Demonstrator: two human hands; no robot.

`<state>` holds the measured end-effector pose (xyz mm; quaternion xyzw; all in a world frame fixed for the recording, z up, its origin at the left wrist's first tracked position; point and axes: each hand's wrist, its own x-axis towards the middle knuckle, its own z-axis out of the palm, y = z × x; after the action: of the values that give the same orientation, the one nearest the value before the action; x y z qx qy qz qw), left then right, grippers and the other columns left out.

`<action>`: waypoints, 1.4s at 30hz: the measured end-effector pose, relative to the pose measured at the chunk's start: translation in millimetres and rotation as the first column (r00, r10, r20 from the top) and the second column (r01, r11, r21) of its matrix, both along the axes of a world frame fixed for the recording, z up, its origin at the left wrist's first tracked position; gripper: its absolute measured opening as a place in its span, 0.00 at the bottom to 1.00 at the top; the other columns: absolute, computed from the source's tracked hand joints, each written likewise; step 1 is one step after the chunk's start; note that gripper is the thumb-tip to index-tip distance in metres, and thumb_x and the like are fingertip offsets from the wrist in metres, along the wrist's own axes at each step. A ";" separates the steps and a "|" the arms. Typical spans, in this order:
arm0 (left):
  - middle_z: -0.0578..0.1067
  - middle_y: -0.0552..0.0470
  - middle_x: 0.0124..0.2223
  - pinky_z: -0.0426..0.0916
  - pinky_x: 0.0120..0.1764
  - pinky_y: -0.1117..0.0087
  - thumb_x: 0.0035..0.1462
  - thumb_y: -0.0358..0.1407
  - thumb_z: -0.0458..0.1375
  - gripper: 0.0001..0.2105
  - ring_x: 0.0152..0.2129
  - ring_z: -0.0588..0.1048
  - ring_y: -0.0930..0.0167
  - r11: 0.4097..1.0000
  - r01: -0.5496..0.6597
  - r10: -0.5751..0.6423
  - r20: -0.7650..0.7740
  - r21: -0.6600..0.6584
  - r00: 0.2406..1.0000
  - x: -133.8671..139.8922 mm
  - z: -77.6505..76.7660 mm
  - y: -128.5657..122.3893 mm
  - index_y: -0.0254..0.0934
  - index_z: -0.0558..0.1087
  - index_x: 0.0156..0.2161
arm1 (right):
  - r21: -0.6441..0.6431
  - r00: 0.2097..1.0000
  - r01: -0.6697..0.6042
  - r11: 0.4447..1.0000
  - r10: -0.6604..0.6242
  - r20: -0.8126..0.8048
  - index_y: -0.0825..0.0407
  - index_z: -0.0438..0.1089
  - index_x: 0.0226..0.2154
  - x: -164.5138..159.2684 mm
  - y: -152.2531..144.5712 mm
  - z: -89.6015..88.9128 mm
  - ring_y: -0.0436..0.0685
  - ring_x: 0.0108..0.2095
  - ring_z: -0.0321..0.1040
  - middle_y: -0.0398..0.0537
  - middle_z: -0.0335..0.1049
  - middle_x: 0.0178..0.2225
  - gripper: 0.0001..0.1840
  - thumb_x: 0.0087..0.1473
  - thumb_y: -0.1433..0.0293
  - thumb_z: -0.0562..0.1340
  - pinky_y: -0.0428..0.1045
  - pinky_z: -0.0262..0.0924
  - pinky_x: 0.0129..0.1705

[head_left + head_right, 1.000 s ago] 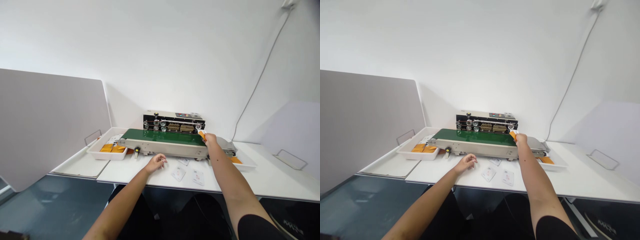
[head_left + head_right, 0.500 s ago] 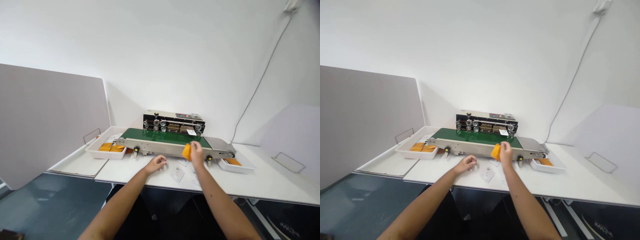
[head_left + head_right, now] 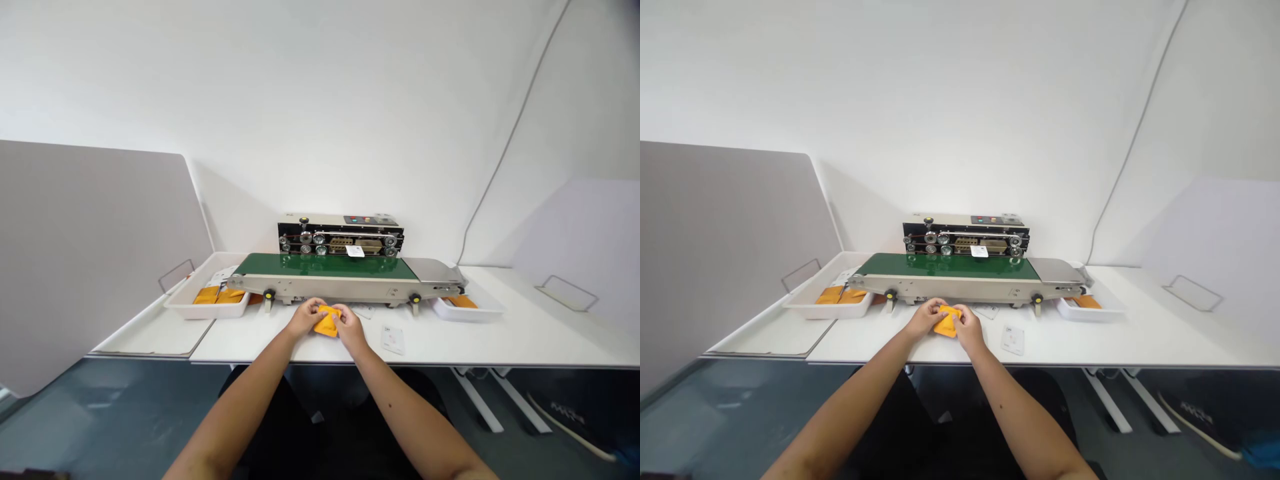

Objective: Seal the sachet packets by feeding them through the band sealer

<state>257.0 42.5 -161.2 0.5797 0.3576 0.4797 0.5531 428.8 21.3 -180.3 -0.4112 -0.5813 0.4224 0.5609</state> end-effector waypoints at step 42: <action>0.74 0.52 0.30 0.61 0.21 0.76 0.53 0.46 0.66 0.30 0.17 0.68 0.77 0.993 0.090 -0.087 -0.042 0.074 0.995 -3.6 5.9 -6.7 0.35 0.65 0.57 | -0.108 0.985 -0.066 0.992 0.048 -0.164 0.52 0.71 0.41 3.2 -4.9 -1.4 0.55 0.30 0.71 0.47 0.75 0.33 0.20 0.50 0.56 0.66 0.46 0.61 0.29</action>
<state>253.3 35.8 -155.3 0.6247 0.3237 0.4568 0.5444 432.0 16.4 -181.8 -0.3899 -0.5208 0.5024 0.5695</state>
